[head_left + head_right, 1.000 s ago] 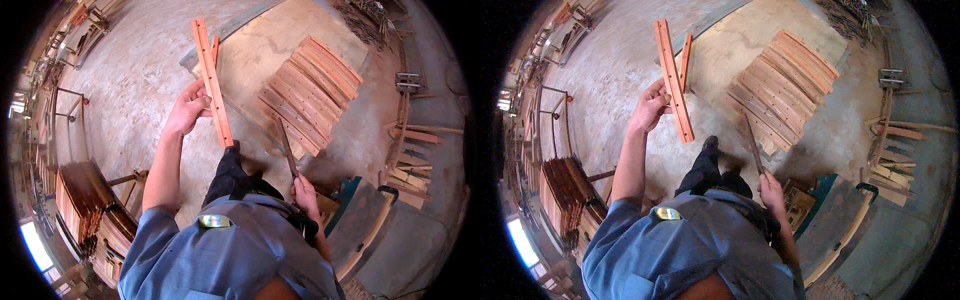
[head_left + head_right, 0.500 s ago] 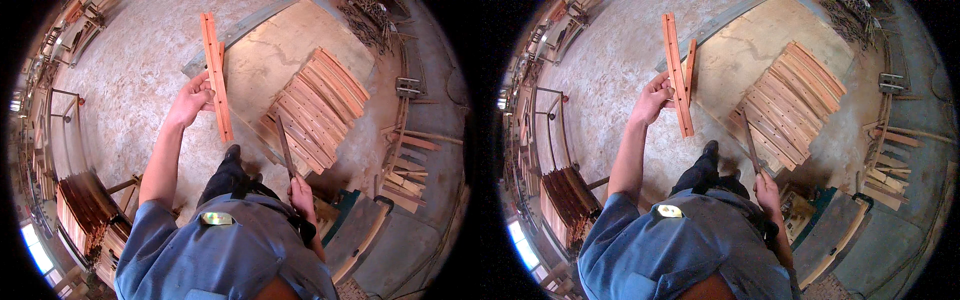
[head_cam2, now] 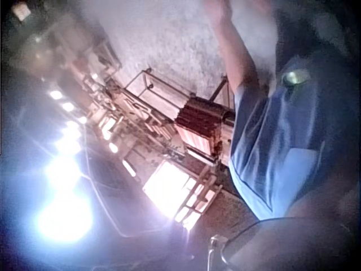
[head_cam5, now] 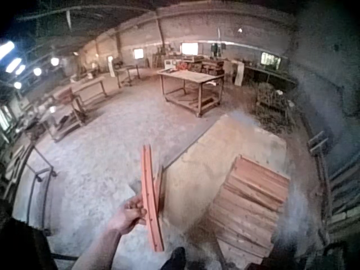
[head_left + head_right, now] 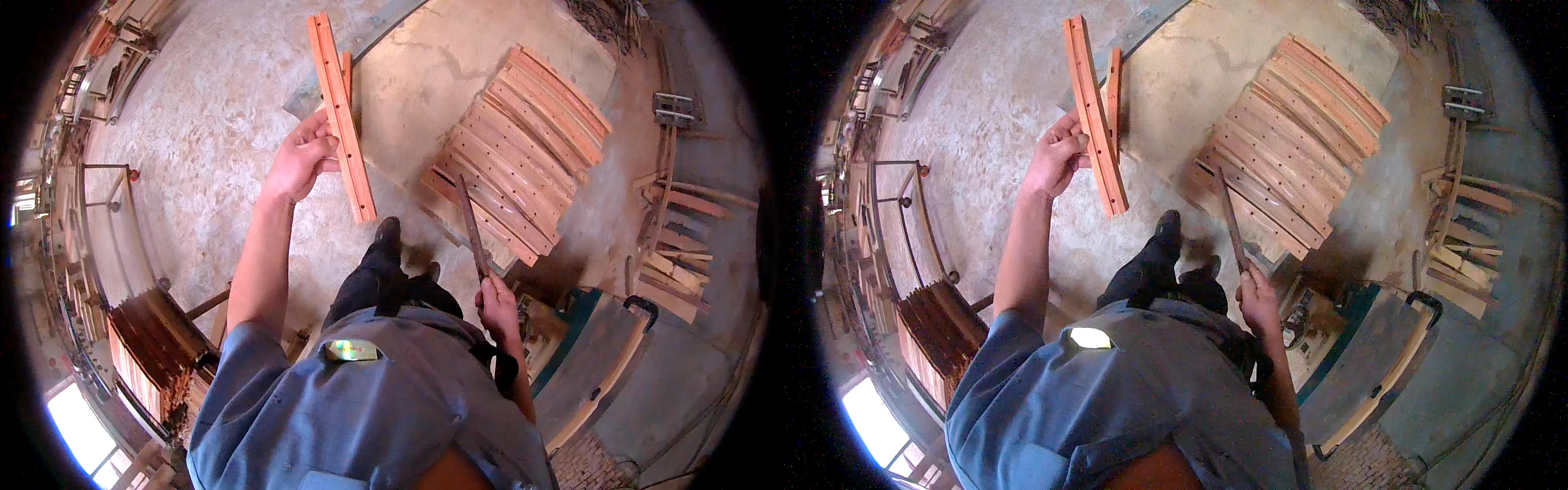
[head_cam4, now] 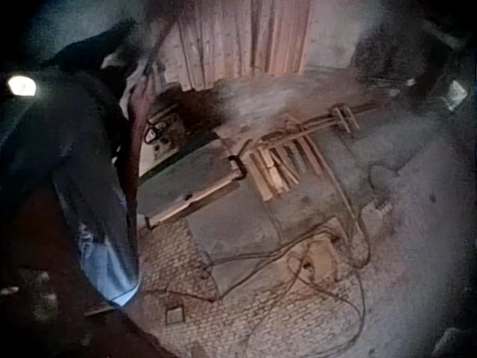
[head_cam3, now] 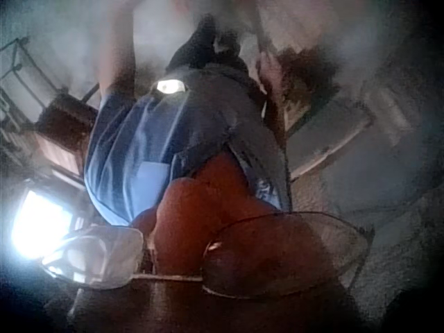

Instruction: The person files the edges of small wooden planks using a metal file. They repeatedly pick up planks from a table, file them on a workbench, and place them back on the table.

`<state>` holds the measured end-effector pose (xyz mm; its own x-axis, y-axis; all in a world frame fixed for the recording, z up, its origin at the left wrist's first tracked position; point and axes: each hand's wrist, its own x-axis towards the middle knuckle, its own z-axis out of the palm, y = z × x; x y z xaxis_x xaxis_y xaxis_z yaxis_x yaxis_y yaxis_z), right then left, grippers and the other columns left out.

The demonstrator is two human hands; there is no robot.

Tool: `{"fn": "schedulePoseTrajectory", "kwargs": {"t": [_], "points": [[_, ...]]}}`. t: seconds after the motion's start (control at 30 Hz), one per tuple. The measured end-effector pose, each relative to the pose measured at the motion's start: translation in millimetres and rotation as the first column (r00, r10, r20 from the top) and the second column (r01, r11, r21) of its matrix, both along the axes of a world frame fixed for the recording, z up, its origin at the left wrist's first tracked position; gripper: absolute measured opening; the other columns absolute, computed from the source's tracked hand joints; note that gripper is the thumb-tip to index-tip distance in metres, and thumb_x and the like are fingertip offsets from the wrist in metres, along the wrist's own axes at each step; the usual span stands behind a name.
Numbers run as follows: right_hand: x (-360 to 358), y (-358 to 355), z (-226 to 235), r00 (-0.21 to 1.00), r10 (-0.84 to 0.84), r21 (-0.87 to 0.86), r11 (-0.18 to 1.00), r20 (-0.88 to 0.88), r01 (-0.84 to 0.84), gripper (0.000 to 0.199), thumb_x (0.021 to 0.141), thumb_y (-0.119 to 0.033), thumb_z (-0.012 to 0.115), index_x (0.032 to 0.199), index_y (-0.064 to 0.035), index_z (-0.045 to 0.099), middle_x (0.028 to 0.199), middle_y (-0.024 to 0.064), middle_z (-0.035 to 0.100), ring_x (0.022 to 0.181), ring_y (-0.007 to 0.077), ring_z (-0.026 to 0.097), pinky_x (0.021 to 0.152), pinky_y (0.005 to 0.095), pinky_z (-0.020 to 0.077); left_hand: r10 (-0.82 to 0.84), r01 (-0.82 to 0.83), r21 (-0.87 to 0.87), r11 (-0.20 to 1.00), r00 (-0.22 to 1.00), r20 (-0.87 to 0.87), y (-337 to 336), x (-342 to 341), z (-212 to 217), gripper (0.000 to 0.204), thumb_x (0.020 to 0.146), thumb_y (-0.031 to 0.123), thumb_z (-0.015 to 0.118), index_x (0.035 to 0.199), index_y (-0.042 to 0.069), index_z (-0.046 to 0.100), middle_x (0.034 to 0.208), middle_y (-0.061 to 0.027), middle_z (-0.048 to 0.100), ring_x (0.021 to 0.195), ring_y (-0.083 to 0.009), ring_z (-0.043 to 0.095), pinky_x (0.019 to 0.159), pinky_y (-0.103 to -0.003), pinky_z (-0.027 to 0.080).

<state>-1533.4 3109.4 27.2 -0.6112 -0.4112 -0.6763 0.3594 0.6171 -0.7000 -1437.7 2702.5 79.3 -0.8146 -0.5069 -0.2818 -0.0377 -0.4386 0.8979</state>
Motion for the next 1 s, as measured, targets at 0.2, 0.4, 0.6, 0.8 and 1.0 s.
{"fn": "schedulePoseTrajectory", "kwargs": {"t": [0.2,0.4,0.6,0.8,1.0], "points": [[0,4,-1,1.000,-0.012,-0.009,1.000,0.013,0.012,0.044,0.100,-0.025,0.046,0.139,-0.0058,0.049,0.066,-0.0010,0.048,0.062,0.0088,0.047,0.058,0.0253,0.0410,-0.054,0.056,0.038,0.998,0.997,-0.050,5,-6,3,0.061,0.082,-0.003,0.050,0.142,-0.001,0.039,0.111,-0.0078,0.064,0.090,-0.0160,0.068,0.078,-0.032,0.058],[-5,1,-3,0.998,0.044,0.049,0.998,-0.040,-0.042,0.044,0.099,-0.023,0.046,0.138,-0.0046,0.049,0.065,0.0005,0.049,0.061,0.0097,0.048,0.058,0.0264,0.0420,-0.028,0.032,0.093,0.995,0.999,-0.045,6,-8,-8,0.061,0.082,-0.001,0.051,0.142,-0.003,0.038,0.111,-0.0087,0.065,0.092,-0.0171,0.068,0.081,-0.033,0.058],[-5,-3,-2,0.999,0.001,0.047,0.999,-0.035,0.001,0.043,0.098,-0.020,0.045,0.137,-0.0038,0.050,0.065,0.0017,0.050,0.060,0.0114,0.050,0.058,0.0277,0.0434,0.165,-0.156,0.246,0.957,0.986,-0.019,14,-24,-38,0.032,0.090,0.015,0.056,0.118,0.001,0.054,0.101,-0.0056,0.063,0.089,-0.0148,0.062,0.078,-0.028,0.050],[-7,-6,-1,0.994,0.046,0.064,0.997,-0.101,-0.040,0.042,0.098,-0.021,0.046,0.136,-0.0035,0.051,0.066,0.0022,0.050,0.062,0.0111,0.051,0.059,0.0275,0.0440,0.236,-0.148,-0.240,0.960,0.886,0.400,28,-56,-95,0.019,0.089,0.019,0.059,0.095,0.001,0.061,0.080,-0.0051,0.062,0.072,-0.0138,0.056,0.068,-0.031,0.047],[-3,-4,1,0.996,-0.069,0.107,0.991,-0.063,0.076,0.042,0.099,-0.022,0.045,0.137,-0.0073,0.052,0.066,0.0015,0.049,0.062,0.0103,0.050,0.060,0.0269,0.0439,0.509,-0.029,-0.718,0.695,0.725,0.464,-15,-64,-159,0.035,0.077,0.025,0.066,0.099,-0.002,0.064,0.086,-0.0207,0.064,0.080,-0.0356,0.063,0.072,-0.043,0.049]]}}
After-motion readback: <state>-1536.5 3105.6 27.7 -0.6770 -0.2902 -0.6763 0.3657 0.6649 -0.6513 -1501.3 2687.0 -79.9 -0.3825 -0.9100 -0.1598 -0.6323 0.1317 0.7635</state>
